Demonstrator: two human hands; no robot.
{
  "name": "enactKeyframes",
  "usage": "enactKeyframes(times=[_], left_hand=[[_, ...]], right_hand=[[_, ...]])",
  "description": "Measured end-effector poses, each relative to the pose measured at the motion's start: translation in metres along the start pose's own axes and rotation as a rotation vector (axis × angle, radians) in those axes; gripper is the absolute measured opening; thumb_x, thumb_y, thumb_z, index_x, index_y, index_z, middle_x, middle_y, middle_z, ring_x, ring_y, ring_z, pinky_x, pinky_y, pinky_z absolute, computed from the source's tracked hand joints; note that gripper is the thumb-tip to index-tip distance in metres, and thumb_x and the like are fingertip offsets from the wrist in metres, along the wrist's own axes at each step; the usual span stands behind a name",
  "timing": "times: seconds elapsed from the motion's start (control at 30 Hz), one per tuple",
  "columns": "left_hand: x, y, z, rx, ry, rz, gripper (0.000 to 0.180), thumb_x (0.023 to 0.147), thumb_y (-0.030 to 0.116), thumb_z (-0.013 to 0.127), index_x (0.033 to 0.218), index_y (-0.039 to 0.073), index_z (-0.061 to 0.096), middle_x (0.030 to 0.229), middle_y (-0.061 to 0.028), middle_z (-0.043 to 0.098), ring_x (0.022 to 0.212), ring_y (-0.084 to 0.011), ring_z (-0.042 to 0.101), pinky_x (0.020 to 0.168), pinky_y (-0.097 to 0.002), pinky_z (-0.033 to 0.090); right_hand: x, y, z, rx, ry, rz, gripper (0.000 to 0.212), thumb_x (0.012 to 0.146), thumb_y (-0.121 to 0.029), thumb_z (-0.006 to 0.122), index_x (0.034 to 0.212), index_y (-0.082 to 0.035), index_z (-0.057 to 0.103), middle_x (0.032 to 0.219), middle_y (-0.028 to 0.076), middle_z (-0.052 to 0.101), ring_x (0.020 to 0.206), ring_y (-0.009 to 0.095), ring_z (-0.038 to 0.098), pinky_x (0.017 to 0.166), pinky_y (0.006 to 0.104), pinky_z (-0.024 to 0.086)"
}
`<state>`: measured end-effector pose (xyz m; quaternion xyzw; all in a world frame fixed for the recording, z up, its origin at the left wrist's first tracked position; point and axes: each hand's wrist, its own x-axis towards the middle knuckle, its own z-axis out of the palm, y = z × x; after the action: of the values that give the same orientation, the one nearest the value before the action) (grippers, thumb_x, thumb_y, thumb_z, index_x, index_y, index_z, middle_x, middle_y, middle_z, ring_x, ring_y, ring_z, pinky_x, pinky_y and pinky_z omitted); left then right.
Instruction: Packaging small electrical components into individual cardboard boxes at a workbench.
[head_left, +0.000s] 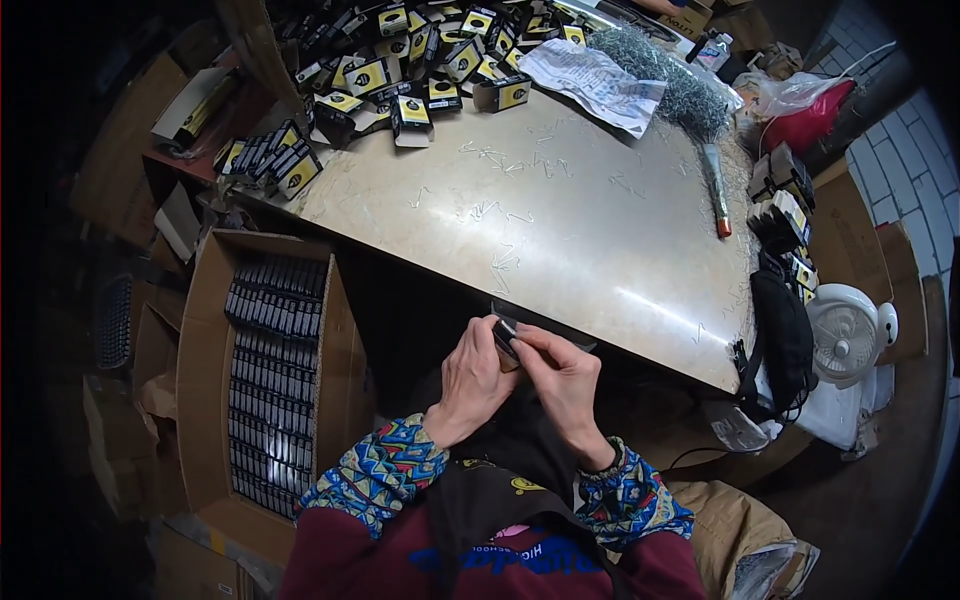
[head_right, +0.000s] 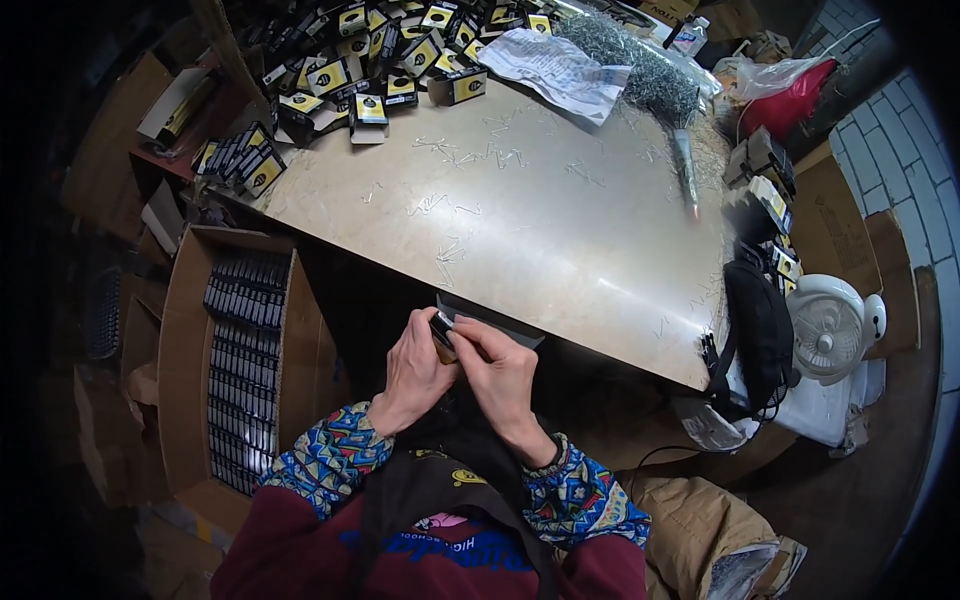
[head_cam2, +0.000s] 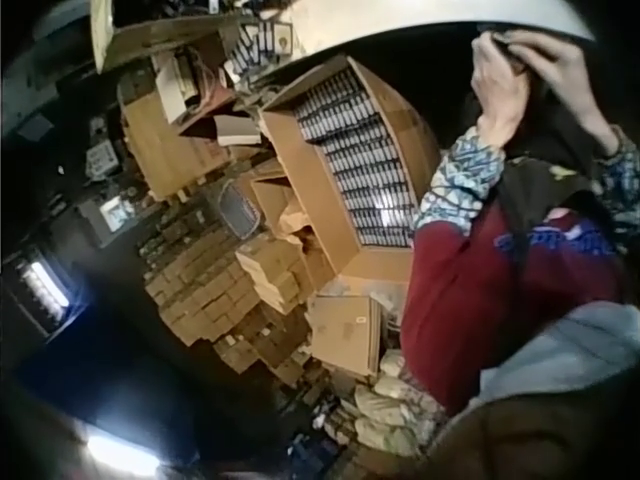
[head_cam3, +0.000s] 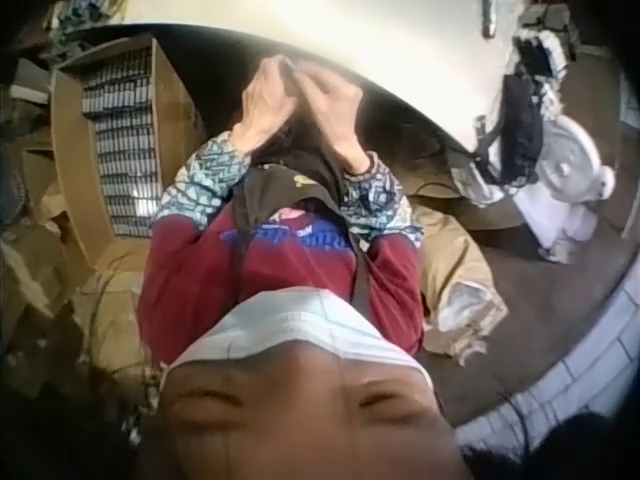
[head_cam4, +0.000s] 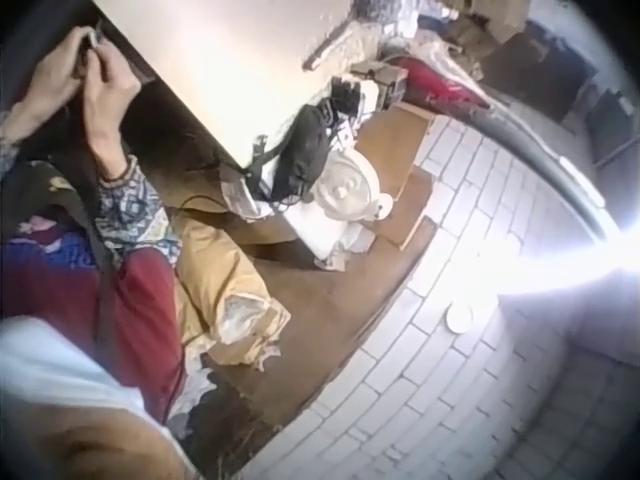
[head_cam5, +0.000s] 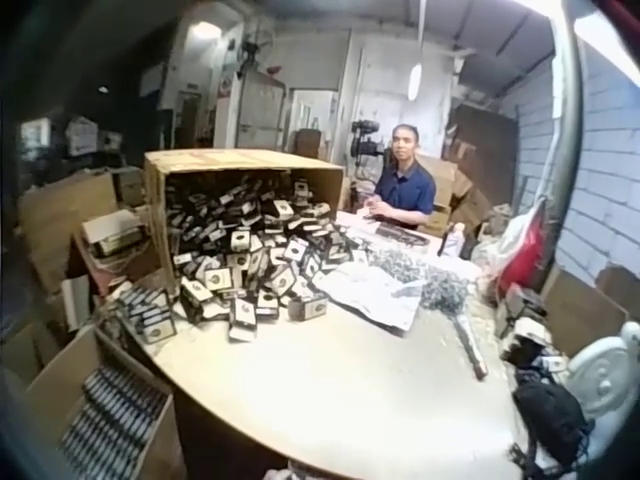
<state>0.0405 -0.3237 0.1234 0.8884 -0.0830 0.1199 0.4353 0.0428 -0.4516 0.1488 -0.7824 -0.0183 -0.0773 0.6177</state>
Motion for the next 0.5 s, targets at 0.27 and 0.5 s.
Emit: enactKeyframes(times=[0.27, 0.5], left_hand=[[0.01, 0.007, -0.008, -0.111, -0.098, -0.158, 0.046, 0.077, 0.01, 0.07, 0.114, 0.003, 0.044, 0.104, -0.0217, 0.056, 0.094, -0.0419, 0.06, 0.071, -0.047, 0.051], [0.058, 0.003, 0.024, -0.038, 0.111, 0.244, 0.063, 0.09, 0.021, 0.064, 0.141, -0.003, 0.036, 0.127, -0.0213, 0.052, 0.119, -0.0356, 0.05, 0.101, -0.0441, 0.039]], right_hand=[[0.004, 0.0, -0.006, -0.26, -0.082, -0.437, 0.023, 0.079, 0.008, 0.068, 0.101, 0.002, 0.067, 0.1, 0.018, 0.069, 0.087, 0.032, 0.068, 0.077, 0.0349, 0.054], [0.047, 0.027, -0.074, -0.148, 0.237, -0.147, 0.024, 0.093, 0.004, 0.059, 0.116, 0.004, 0.065, 0.12, 0.015, 0.065, 0.106, 0.02, 0.063, 0.088, 0.0311, 0.052]])
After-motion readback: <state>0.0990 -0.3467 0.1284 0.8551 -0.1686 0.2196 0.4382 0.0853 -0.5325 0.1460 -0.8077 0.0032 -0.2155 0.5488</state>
